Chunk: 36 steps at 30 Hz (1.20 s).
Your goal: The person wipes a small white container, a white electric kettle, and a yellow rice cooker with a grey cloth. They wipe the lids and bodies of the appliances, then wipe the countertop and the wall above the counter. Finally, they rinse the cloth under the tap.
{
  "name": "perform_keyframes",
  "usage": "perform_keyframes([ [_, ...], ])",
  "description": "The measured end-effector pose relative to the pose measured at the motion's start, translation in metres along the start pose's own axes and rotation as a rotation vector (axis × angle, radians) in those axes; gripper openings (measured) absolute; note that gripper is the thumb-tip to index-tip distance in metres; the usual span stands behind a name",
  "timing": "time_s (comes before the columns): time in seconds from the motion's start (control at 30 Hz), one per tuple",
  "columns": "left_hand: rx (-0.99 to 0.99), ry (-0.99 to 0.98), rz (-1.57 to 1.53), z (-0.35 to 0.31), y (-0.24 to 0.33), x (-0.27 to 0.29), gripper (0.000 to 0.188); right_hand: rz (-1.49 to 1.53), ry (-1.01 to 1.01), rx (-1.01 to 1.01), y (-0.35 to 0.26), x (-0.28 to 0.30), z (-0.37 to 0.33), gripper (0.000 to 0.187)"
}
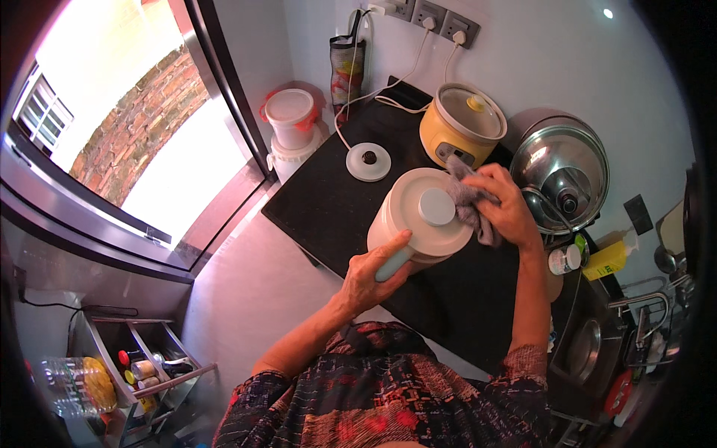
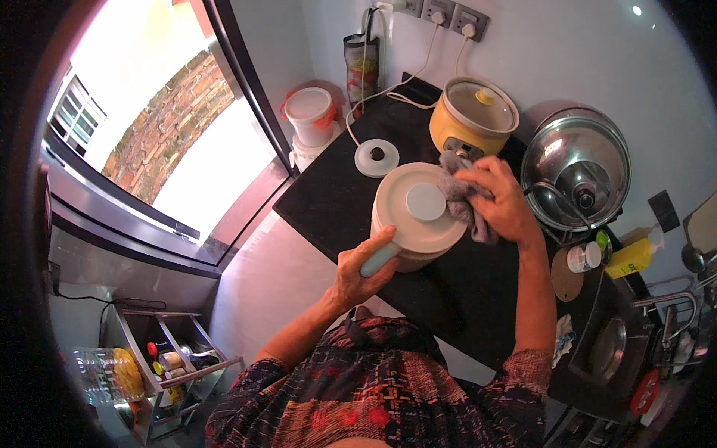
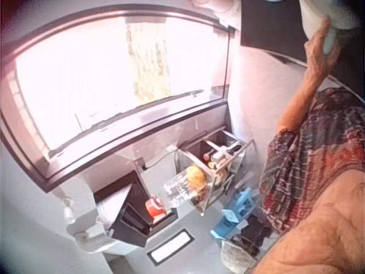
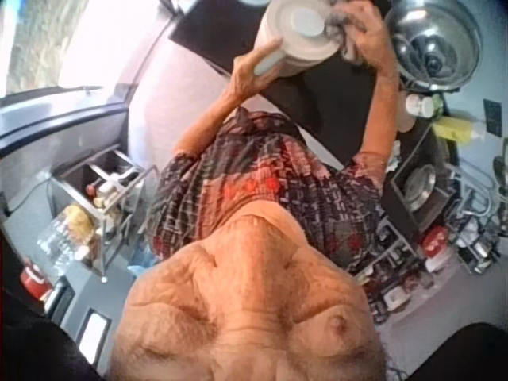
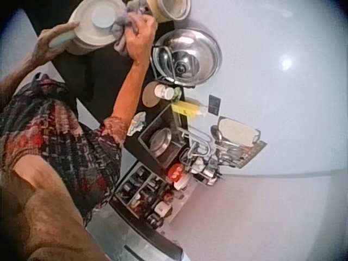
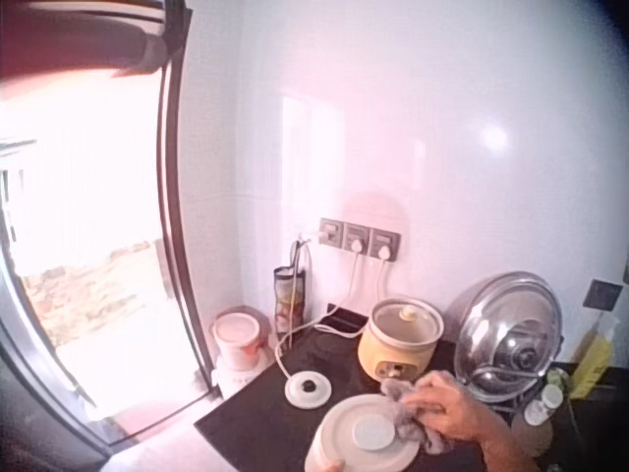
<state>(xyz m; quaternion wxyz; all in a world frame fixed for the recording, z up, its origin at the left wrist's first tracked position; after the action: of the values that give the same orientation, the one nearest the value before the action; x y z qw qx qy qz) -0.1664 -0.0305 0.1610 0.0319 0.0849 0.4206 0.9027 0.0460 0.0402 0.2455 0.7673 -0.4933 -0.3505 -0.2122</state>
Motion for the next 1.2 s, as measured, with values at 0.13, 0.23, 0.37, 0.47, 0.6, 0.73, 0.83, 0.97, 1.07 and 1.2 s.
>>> perform_keyframes([
  [0.13, 0.049, -0.027, -0.039, 0.000, -0.002, -0.001, 0.061, 0.128, -0.241, 0.057, -0.012, -0.027, 0.052, 0.033],
  [0.23, 0.078, -0.035, -0.053, -0.002, -0.005, 0.001, 0.059, 0.179, -0.445, 0.175, -0.043, -0.057, 0.067, 0.030],
  [0.37, 0.084, -0.041, -0.013, -0.005, -0.009, 0.003, 0.055, 0.014, -0.668, 0.544, -0.115, -0.096, 0.046, 0.024],
  [0.47, 0.101, -0.064, 0.003, -0.008, -0.012, 0.000, 0.053, -0.189, -0.619, 0.591, -0.119, -0.099, 0.039, 0.024],
  [0.6, 0.038, -0.004, -0.003, -0.002, -0.002, -0.001, 0.054, -0.332, -0.370, 0.446, -0.072, -0.072, 0.070, 0.035],
  [0.73, 0.061, 0.000, -0.004, -0.004, -0.006, -0.001, 0.054, -0.207, -0.121, 0.160, -0.013, -0.044, 0.066, 0.036],
  [0.83, 0.044, 0.005, 0.015, -0.004, -0.006, 0.001, 0.056, -0.304, 0.049, 0.136, -0.005, -0.023, 0.030, 0.036],
  [0.97, 0.038, -0.004, 0.084, -0.005, -0.003, 0.003, 0.076, -0.139, 0.254, 0.197, -0.035, -0.016, -0.034, 0.044],
  [1.07, 0.069, -0.015, -0.058, -0.007, -0.012, -0.002, 0.092, -0.266, 0.252, 0.330, -0.072, -0.030, -0.060, 0.042],
  [1.2, 0.162, -0.091, -0.049, -0.007, -0.017, -0.001, 0.099, -0.480, 0.239, 0.429, -0.107, -0.058, -0.040, 0.039],
])
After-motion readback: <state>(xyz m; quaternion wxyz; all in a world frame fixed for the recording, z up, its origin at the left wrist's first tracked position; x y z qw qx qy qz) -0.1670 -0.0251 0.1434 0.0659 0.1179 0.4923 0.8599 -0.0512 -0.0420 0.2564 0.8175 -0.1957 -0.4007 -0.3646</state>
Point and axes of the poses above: each hand's wrist, its own z-axis towards the middle knuckle, its own x-axis out of the back of the hand, y = z × x, the point moved 8 cm from there along z, towards the middle knuckle, and after that the axes turned 3 degrees about -x, right-handed, at the moved point
